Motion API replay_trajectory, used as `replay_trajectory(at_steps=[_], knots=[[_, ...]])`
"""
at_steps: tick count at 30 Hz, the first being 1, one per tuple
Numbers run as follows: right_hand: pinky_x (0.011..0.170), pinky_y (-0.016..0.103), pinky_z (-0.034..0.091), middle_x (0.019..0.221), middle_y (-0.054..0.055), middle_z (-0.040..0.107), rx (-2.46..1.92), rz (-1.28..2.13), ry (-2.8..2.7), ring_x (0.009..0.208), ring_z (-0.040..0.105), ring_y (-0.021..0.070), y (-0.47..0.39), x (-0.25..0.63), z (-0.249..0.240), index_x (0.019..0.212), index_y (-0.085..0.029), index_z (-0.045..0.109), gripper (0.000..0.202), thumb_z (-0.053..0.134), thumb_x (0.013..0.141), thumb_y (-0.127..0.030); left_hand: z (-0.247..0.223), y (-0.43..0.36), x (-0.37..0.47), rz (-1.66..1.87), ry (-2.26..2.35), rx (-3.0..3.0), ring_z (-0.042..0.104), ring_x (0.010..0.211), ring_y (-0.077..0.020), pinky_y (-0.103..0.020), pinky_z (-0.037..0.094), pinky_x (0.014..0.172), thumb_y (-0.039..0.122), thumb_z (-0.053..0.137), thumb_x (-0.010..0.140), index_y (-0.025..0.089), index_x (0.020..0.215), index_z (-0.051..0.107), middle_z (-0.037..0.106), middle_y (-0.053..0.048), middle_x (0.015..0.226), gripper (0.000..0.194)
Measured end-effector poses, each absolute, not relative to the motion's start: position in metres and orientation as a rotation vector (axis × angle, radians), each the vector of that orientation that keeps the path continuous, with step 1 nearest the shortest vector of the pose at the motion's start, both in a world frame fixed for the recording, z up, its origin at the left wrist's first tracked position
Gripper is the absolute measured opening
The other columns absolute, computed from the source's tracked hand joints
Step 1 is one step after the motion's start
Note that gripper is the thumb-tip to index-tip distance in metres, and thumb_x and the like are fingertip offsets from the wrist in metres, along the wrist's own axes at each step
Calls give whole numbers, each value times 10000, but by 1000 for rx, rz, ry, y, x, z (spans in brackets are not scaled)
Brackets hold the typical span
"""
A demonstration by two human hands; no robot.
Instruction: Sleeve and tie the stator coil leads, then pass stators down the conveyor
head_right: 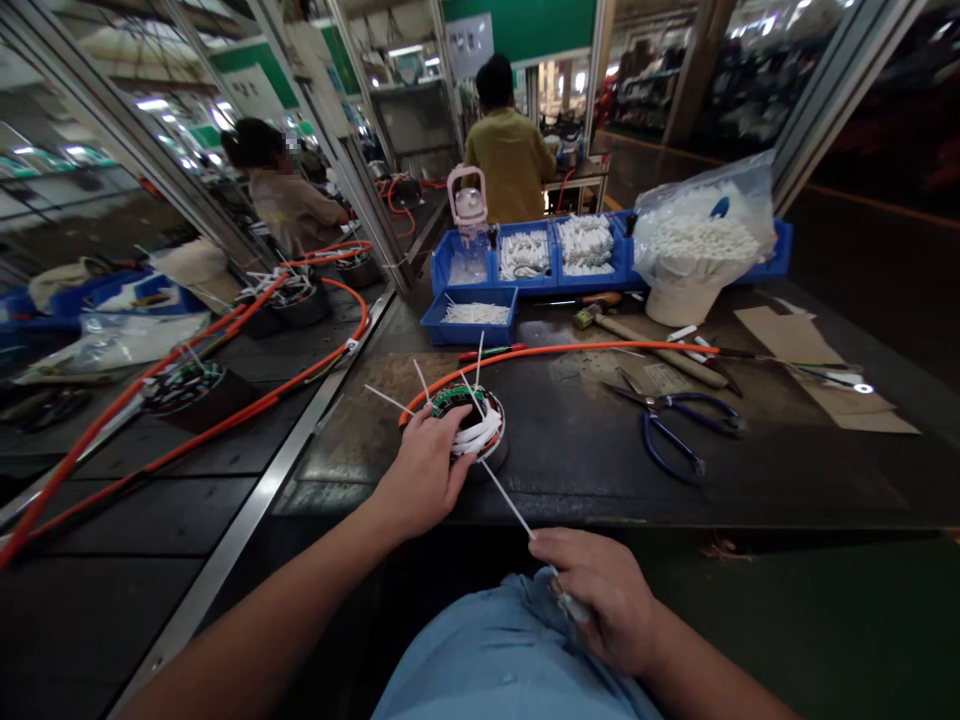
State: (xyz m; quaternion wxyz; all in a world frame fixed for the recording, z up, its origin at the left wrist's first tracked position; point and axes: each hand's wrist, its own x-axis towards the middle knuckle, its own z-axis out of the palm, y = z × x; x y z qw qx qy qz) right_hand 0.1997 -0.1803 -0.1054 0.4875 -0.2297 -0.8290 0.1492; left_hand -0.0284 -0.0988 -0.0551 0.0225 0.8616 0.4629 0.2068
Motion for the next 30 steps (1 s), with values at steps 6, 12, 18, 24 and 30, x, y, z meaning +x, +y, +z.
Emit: replay_trajectory(at_steps=[6,12,18,24,30], knots=[[789,336,538,1010,109,647,-556,368,-2031,1006,594,205,-179,201,-112,1087,-223,442,210,389,892,-166,-54,-98,-28,616,1468,2660,537,978,-218,-497,246,1041,210,495,807,136,1272,340,577,-110,1101,496],[832,314,490,1113,104,592,-680,503,-2000,1027,567,187,-133,163,-113,964,-201,512,220,420,808,-77,-52,-100,-25,700,1452,2556,526,1070,-226,-489,259,1044,183,527,787,115,1383,167,601,-112,1099,699],[701,287,521,806,21,607,-895,1104,-1526,737,606,152,-99,140,-100,854,-190,523,135,612,782,-263,-59,-101,-29,1030,1364,2482,570,1029,-186,-433,356,994,163,543,790,222,1157,534,646,-48,1063,372],[842,329,500,905,41,611,-739,1389,-1331,852,611,159,-109,147,-103,874,-195,494,278,697,728,-317,-66,-98,-32,1087,1241,2628,574,1044,-186,-433,382,983,161,535,808,234,1091,604,658,-50,1060,300],[754,292,510,820,18,608,-841,1285,-1357,773,601,145,-105,142,-100,808,-194,503,261,694,709,-341,-67,-96,-33,1092,1217,2660,571,1054,-183,-427,387,982,165,528,821,236,1101,599,657,-44,1076,297]])
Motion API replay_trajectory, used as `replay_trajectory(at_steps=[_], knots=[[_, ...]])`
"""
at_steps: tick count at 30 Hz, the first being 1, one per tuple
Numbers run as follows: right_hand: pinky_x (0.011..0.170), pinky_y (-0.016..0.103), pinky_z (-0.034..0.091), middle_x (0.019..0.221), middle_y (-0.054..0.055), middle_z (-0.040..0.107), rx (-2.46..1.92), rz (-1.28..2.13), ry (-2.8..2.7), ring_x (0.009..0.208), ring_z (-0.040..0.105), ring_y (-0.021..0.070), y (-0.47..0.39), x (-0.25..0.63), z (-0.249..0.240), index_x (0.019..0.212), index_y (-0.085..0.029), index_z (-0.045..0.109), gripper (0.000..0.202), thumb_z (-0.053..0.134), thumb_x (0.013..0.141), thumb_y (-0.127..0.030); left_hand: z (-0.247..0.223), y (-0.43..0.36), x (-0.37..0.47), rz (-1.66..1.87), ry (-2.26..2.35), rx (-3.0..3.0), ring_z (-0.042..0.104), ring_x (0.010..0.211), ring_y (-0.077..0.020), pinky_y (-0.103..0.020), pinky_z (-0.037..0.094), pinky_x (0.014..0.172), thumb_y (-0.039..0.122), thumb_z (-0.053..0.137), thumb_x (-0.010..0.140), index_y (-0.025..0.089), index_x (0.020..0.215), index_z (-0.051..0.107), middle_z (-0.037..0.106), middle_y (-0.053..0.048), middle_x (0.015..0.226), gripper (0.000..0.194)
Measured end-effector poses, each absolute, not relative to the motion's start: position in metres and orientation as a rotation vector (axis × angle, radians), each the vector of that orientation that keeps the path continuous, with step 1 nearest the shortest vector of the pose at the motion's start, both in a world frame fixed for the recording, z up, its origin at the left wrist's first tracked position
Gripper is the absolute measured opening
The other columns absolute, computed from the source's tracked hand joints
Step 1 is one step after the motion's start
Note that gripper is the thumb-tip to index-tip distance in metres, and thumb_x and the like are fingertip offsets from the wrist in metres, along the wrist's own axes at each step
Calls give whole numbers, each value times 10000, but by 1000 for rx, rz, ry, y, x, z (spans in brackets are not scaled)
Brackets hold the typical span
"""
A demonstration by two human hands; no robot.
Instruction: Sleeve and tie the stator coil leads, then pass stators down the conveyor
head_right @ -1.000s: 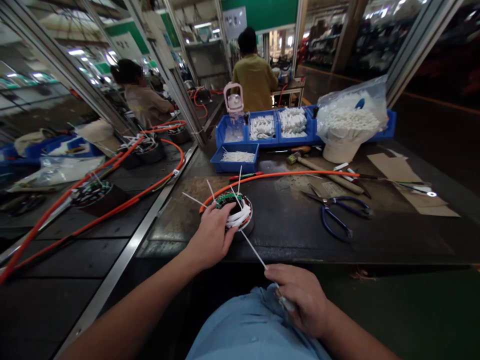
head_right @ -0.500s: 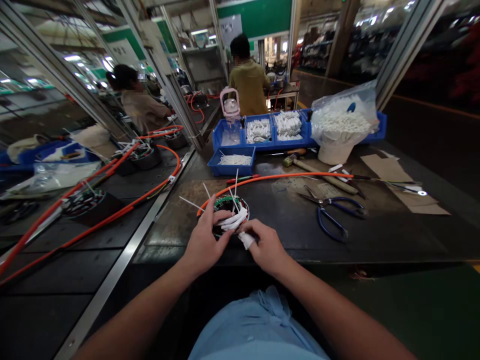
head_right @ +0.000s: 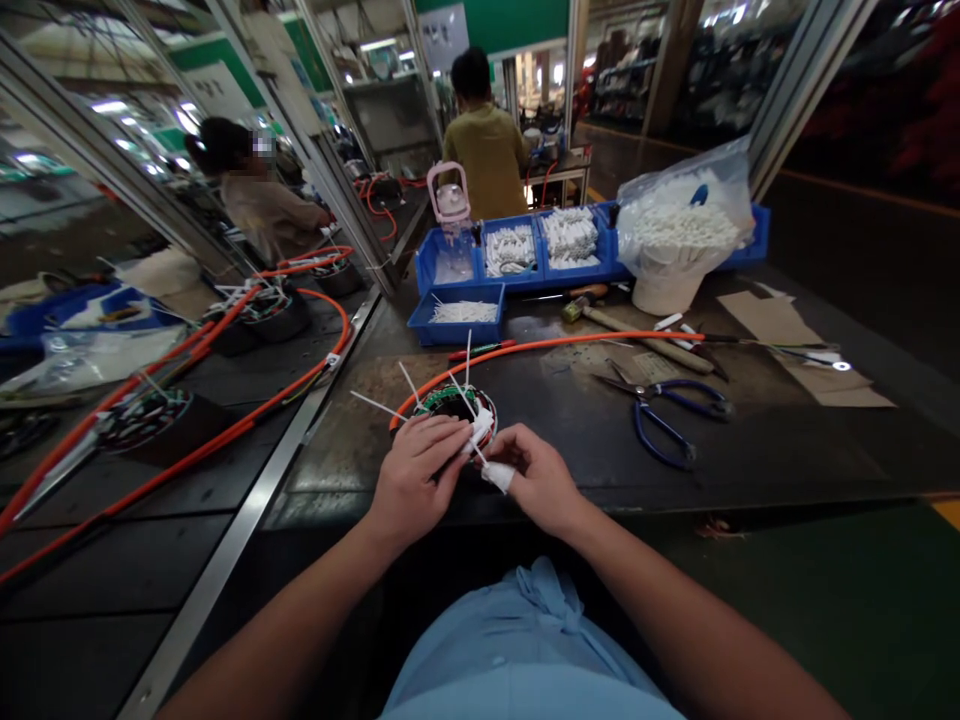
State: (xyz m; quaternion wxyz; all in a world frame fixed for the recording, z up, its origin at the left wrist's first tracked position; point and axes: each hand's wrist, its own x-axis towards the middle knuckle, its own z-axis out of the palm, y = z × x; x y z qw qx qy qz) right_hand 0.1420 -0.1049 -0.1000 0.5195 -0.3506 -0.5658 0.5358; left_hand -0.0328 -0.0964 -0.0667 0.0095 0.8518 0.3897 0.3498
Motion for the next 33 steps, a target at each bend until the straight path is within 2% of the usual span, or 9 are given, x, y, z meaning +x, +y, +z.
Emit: replay_trajectory(at_steps=[4,7,9,12,14,18,22,26,33], knots=[[589,250,480,686,-20,544,-986,1197,-1394,619,544,123,-94,134,-98,724,-192,458,276,675,696,-361,-67,-96,-33,1098,1205,2653,565,1056,-181,-420,385,981,163,533,817,227,1097,599,655,-44,1074,295],[573,247,420,690,-16,534,-1059,1015,-1579,609,498,120,-92,136,-90,750,-190,481,184,617,751,-315,-65,-97,-34,1081,1201,2657,557,1056,-185,-412,392,967,164,523,818,222,1097,597,652,-47,1068,294],[599,268,362,729,14,549,-1103,562,-1929,667,477,139,-93,140,-80,770,-184,527,83,545,811,-254,-61,-98,-34,1053,1214,2665,551,1049,-185,-397,400,950,162,509,819,218,1088,598,647,-48,1067,289],[584,310,266,678,42,518,-914,-247,-2332,677,417,165,-89,145,-61,684,-173,535,187,453,852,-174,-54,-97,-35,873,1349,2685,537,1033,-207,-411,381,957,176,542,778,186,1121,573,628,-71,1068,345],[569,324,220,627,39,484,-705,-498,-2438,655,383,169,-79,143,-50,657,-172,527,236,421,867,-150,-49,-95,-36,690,1433,2709,545,976,-222,-434,371,953,215,567,754,155,1081,584,633,-85,996,332],[616,325,236,691,55,527,-727,-403,-2569,715,397,181,-47,134,-39,701,-158,558,200,442,865,-164,-44,-89,-39,438,1386,2797,552,852,-215,-407,405,855,316,497,827,149,872,614,638,-72,835,208],[629,288,285,718,50,550,-866,-206,-2586,726,439,169,-30,135,-40,707,-145,573,151,496,833,-175,-42,-89,-40,342,1375,2873,550,848,-210,-391,395,835,333,454,862,158,883,598,637,-66,847,227],[615,225,323,832,6,573,-872,1,-2619,724,484,119,-44,144,-39,890,-177,603,126,480,861,-171,-44,-91,-36,317,1473,2900,550,810,-241,-404,398,801,564,544,750,133,863,591,620,-82,810,448],[624,303,256,770,53,557,-994,-82,-2690,761,431,184,-41,125,-42,708,-151,591,97,534,786,-160,-66,-83,-38,567,1445,2907,552,726,-224,-375,385,706,547,527,763,150,736,585,608,-67,711,402]])
